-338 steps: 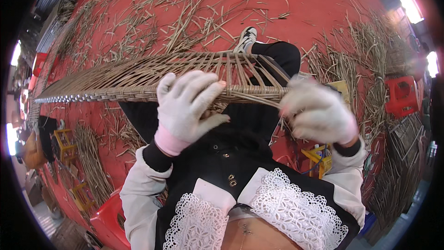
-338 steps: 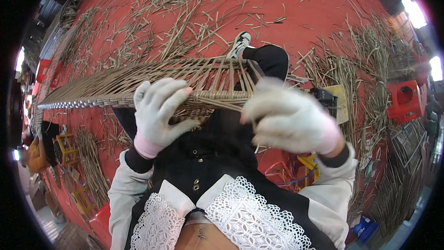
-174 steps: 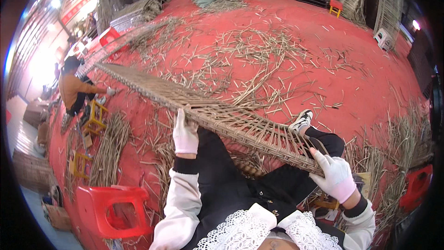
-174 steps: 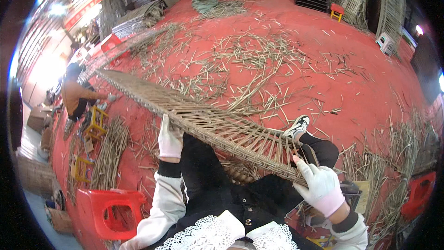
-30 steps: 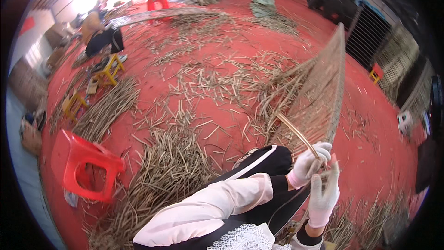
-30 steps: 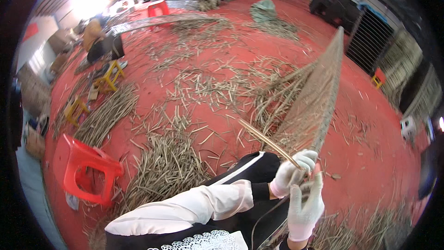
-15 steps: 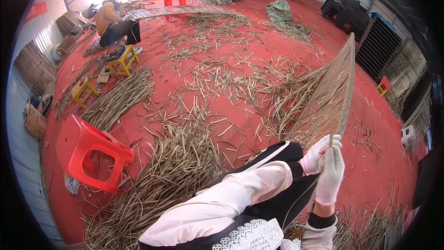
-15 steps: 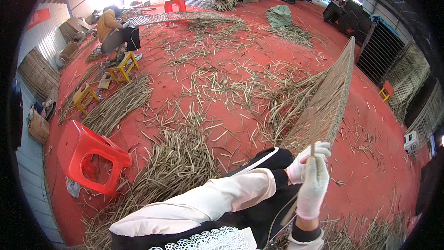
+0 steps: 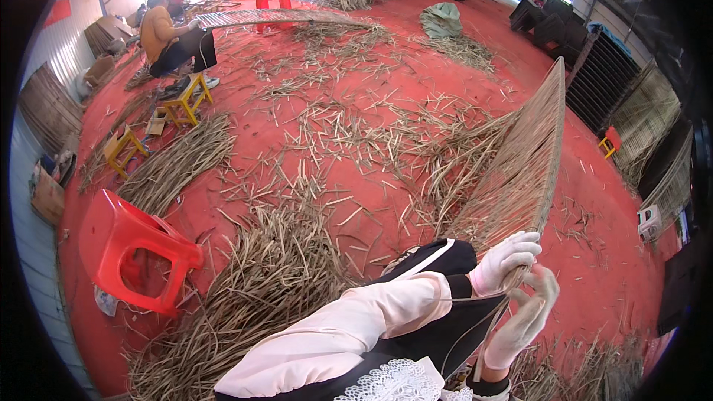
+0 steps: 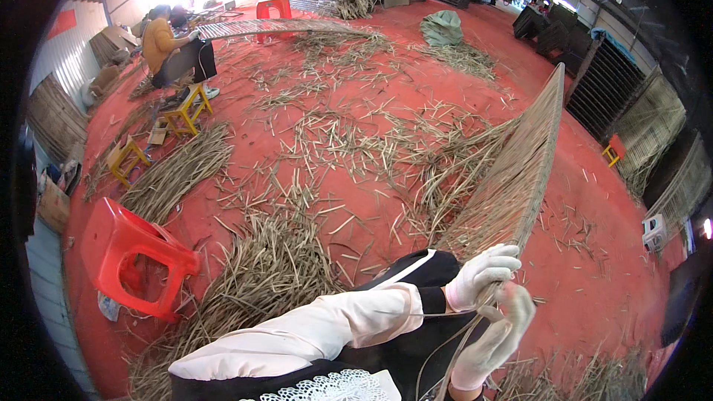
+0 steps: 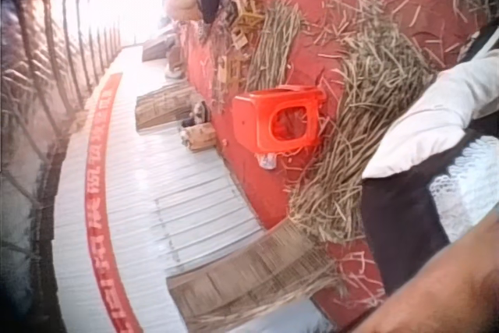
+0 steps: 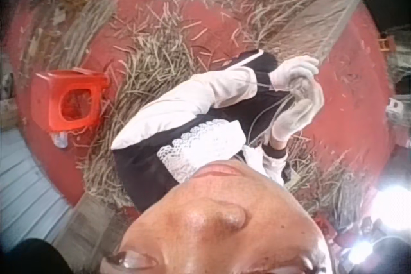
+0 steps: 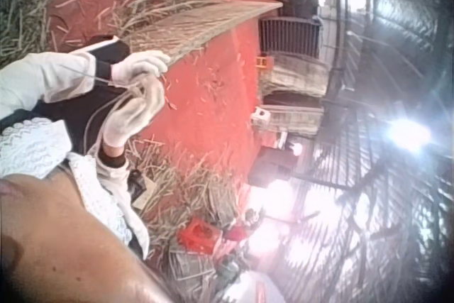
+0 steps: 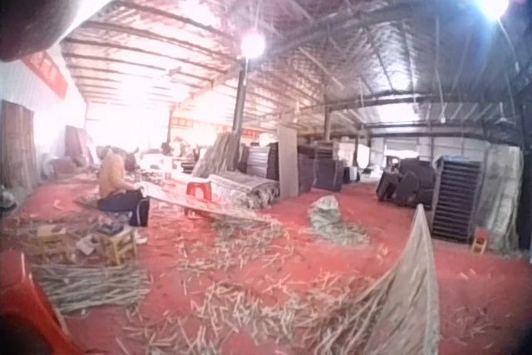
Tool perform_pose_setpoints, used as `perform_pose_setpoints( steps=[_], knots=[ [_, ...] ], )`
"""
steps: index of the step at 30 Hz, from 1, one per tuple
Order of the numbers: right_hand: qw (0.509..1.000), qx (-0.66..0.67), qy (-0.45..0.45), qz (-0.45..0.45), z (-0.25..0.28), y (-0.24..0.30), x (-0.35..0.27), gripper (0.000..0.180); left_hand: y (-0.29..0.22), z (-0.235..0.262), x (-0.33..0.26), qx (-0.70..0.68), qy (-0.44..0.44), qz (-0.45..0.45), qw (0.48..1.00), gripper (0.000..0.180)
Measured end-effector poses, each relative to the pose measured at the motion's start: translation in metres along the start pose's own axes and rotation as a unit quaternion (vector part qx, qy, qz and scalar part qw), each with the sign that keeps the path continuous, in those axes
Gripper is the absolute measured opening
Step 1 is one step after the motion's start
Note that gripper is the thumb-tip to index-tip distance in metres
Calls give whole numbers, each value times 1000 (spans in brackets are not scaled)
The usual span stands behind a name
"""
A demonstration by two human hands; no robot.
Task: The person weaves thin bamboo strips into a rectangular mat by hand, repeatedly threading and tightening the strips. After completing the weave, the person uses shears to trim excess bamboo ends and then lifts the finished mat to place it on a stack of similar mats.
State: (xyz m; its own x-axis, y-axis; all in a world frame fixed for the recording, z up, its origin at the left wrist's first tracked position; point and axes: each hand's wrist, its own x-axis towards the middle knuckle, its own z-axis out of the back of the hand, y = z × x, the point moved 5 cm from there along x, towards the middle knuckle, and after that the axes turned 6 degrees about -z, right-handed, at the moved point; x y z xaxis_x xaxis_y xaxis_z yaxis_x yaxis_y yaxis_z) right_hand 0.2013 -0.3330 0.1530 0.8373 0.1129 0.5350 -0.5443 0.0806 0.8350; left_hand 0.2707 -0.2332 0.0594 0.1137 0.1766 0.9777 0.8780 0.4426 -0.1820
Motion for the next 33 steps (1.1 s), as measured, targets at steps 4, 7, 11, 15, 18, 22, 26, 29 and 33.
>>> perform_pose_setpoints(
  steps=[4,7,11,15,18,22,26,29,33],
  knots=[
    [982,-107,49,-149,3,-24,-3,23,3,5,2,-22,10,10,1000,45],
    [977,-82,66,-188,7,-31,-3,16,5,5,1,-15,5,-2,1000,43],
    [953,14,81,-293,4,-42,-3,23,6,4,-2,-45,-4,5,999,39],
    [951,12,122,-283,0,-40,-6,29,6,5,-1,-41,11,15,999,39],
    [943,-5,191,-273,0,-36,-11,32,4,7,1,-39,10,9,999,40],
    [984,-82,152,-53,8,-13,4,28,1,7,3,-4,2,21,1000,39],
    [978,110,147,-103,-6,-16,24,31,-1,8,6,-13,-4,19,1000,39],
    [940,248,105,-208,-19,-25,23,33,-1,11,6,-7,-7,19,1000,38],
    [945,233,32,-226,-16,-22,7,35,0,6,1,-25,-14,-19,999,39]
  ],
)
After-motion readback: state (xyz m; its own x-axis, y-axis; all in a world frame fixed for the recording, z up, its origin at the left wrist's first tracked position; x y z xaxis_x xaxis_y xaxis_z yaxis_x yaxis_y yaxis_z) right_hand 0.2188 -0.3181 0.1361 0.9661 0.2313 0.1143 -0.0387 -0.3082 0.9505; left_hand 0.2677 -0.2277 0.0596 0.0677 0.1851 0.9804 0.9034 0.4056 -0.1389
